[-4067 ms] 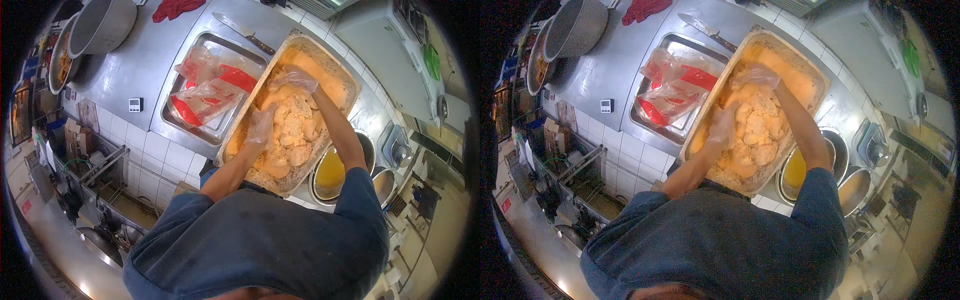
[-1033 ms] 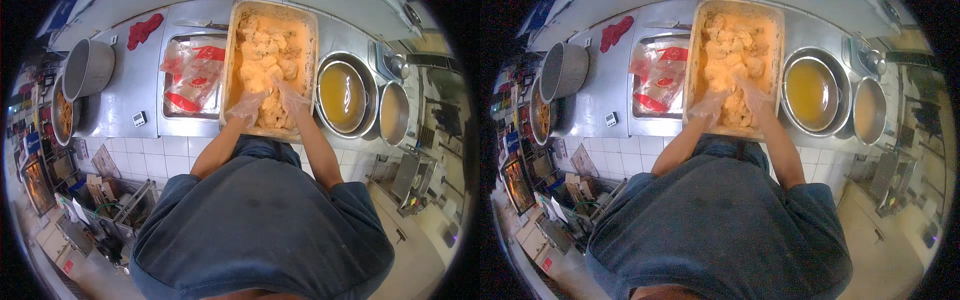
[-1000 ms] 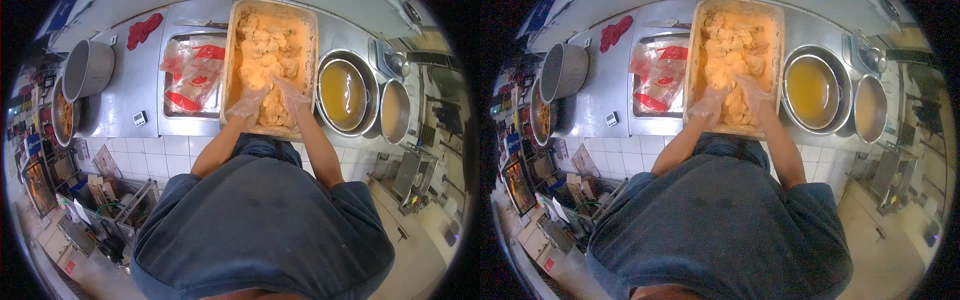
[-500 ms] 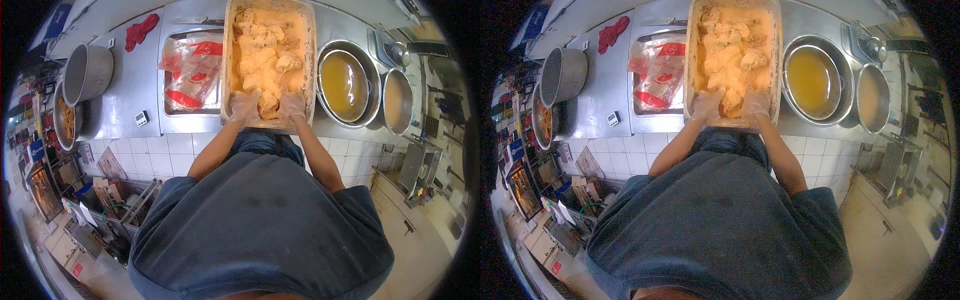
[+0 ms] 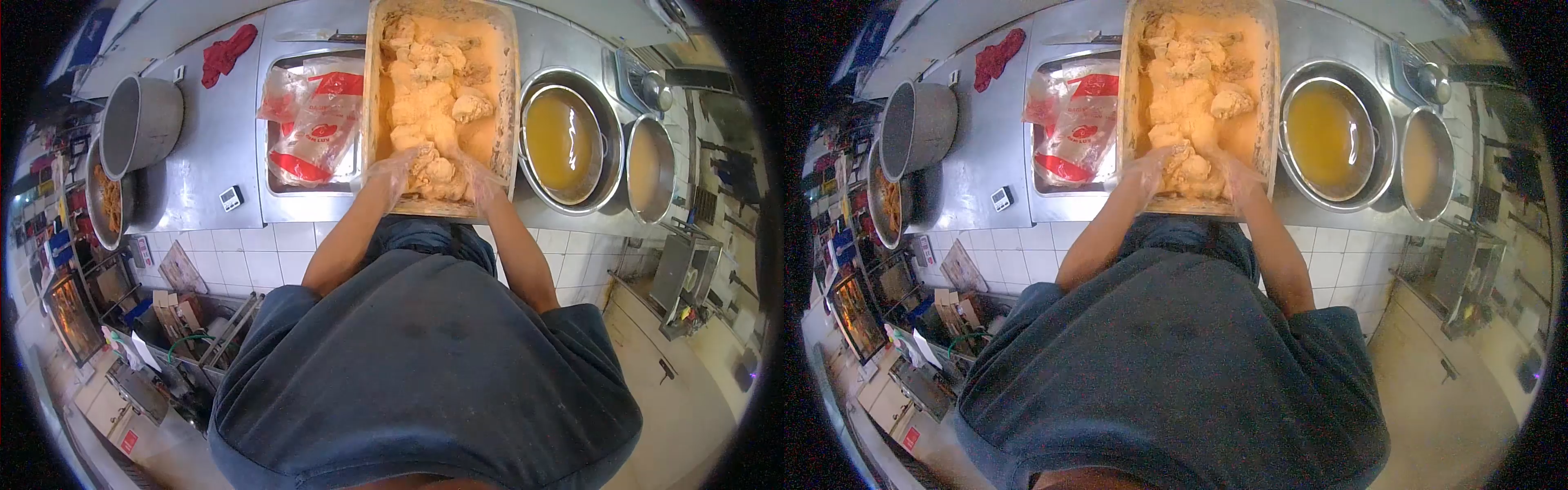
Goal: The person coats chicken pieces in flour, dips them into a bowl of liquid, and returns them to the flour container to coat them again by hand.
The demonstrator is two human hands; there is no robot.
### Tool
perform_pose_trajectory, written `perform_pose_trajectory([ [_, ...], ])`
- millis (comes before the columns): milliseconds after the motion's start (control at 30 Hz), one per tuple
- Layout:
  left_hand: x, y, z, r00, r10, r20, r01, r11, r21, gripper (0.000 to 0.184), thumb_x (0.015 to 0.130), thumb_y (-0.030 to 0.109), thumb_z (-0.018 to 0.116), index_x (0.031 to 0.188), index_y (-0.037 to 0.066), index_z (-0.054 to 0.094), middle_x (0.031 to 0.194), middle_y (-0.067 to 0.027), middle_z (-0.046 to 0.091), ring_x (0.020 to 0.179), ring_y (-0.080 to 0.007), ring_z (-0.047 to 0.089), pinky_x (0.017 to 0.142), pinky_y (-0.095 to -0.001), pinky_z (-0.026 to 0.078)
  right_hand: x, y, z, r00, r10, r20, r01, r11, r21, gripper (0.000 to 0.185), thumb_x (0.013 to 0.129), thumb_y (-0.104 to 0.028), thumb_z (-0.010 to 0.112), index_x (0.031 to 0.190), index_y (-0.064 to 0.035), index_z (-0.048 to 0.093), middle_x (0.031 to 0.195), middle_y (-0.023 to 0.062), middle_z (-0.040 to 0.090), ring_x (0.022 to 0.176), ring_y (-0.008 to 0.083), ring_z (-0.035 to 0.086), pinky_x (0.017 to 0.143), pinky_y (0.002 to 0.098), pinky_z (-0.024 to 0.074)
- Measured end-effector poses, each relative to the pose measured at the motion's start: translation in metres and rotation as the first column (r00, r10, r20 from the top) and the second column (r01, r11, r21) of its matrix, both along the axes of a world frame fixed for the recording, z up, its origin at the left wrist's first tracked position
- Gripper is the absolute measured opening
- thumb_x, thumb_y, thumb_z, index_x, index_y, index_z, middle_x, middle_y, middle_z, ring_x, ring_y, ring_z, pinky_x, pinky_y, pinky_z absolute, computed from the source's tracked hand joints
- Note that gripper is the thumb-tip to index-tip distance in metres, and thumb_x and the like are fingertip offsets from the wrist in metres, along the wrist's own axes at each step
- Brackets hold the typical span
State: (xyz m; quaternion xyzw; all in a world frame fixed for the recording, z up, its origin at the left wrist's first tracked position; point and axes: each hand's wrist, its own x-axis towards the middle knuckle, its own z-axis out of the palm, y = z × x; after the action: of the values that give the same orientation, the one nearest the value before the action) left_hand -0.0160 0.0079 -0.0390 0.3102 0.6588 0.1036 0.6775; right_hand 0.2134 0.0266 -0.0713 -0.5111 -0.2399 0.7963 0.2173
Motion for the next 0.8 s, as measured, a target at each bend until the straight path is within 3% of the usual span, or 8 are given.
perform_pose_trajectory([
  [200,0.004,0.005,0.092,0.977,0.035,-0.209,0.026,0.958,0.285,0.062,0.094,0.048,0.057,0.138,0.005,0.052,0.136,-0.0241,0.054,0.116,-0.035,0.061,0.093,-0.0428,0.049,0.027,0.01,0.029,0.986,-0.115,0.122,0.102,0.989,0.106,0.046,0.099,-0.024,0.051,0.141,-0.0061,0.051,0.142,0.0128,0.053,0.128,0.0232,0.052,0.11,0.0323,0.0386],
  [367,0.0,-0.012,0.053,0.838,-0.126,-0.531,0.313,0.908,0.278,0.06,0.092,0.035,0.063,0.143,0.007,0.046,0.113,-0.0274,0.062,0.096,-0.0412,0.067,0.079,-0.0469,0.053,0.006,0.023,0.083,0.625,-0.05,0.779,-0.589,0.624,0.513,0.037,0.1,-0.019,0.047,0.132,-0.0042,0.057,0.137,0.0199,0.057,0.127,0.031,0.054,0.105,0.0368,0.0423],
  [433,-0.001,-0.029,0.041,0.621,-0.125,-0.774,0.578,0.74,0.345,0.06,0.093,0.025,0.064,0.147,0.011,0.042,0.105,-0.0268,0.063,0.096,-0.0428,0.066,0.079,-0.0481,0.053,-0.023,0.038,0.12,0.774,-0.067,0.63,-0.147,0.948,0.281,0.037,0.1,-0.019,0.048,0.132,-0.0018,0.056,0.133,0.0227,0.06,0.123,0.035,0.056,0.1,0.0415,0.0449],
  [500,0.012,-0.019,0.053,0.693,-0.078,-0.717,0.458,0.815,0.354,0.06,0.094,0.017,0.06,0.149,0.014,0.038,0.104,-0.0273,0.063,0.097,-0.0449,0.065,0.079,-0.0504,0.052,-0.016,0.044,0.038,0.402,-0.031,0.915,-0.493,0.835,0.244,0.046,0.096,-0.04,0.055,0.112,0.0027,0.064,0.101,0.0216,0.067,0.093,0.0335,0.062,0.081,0.0454,0.049],
  [600,0.024,-0.017,-0.009,0.771,0.022,-0.636,0.335,0.836,0.434,0.06,0.095,0.012,0.057,0.151,0.015,0.037,0.103,-0.0258,0.062,0.099,-0.0442,0.064,0.081,-0.0521,0.051,-0.026,0.057,-0.038,0.398,-0.322,0.859,-0.204,0.882,0.426,0.059,0.093,-0.055,0.057,0.088,0.0022,0.069,0.073,0.0184,0.068,0.069,0.0341,0.064,0.068,0.0471,0.0497],
  [667,0.021,-0.008,-0.034,0.82,0.066,-0.568,0.251,0.851,0.462,0.062,0.093,0.015,0.061,0.151,0.012,0.037,0.105,-0.0241,0.063,0.1,-0.0424,0.064,0.083,-0.0512,0.051,-0.025,0.069,-0.056,0.416,-0.089,0.905,-0.113,0.982,0.149,0.057,0.092,-0.056,0.058,0.093,0.0006,0.068,0.084,0.0174,0.071,0.073,0.0324,0.065,0.067,0.0459,0.0503],
  [733,0.018,0.007,-0.026,0.899,0.159,-0.409,0.031,0.907,0.419,0.069,0.09,0.023,0.068,0.15,0.007,0.037,0.113,-0.0223,0.063,0.104,-0.04,0.063,0.086,-0.0488,0.05,-0.01,0.063,-0.119,0.824,-0.207,0.528,0.024,0.943,0.333,0.047,0.098,-0.044,0.057,0.122,-0.0036,0.058,0.1,0.0132,0.07,0.093,0.0265,0.065,0.079,0.0361,0.0507],
  [800,0.019,0.027,-0.007,0.89,0.439,-0.123,-0.398,0.88,0.259,0.078,0.085,0.031,0.074,0.148,0.002,0.039,0.123,-0.0201,0.062,0.111,-0.0367,0.061,0.092,-0.0465,0.048,-0.006,0.056,-0.121,0.943,-0.219,0.25,0.141,0.945,0.296,0.053,0.1,-0.038,0.057,0.14,-0.0054,0.049,0.119,0.0115,0.064,0.111,0.0241,0.061,0.091,0.0332,0.0483],
])
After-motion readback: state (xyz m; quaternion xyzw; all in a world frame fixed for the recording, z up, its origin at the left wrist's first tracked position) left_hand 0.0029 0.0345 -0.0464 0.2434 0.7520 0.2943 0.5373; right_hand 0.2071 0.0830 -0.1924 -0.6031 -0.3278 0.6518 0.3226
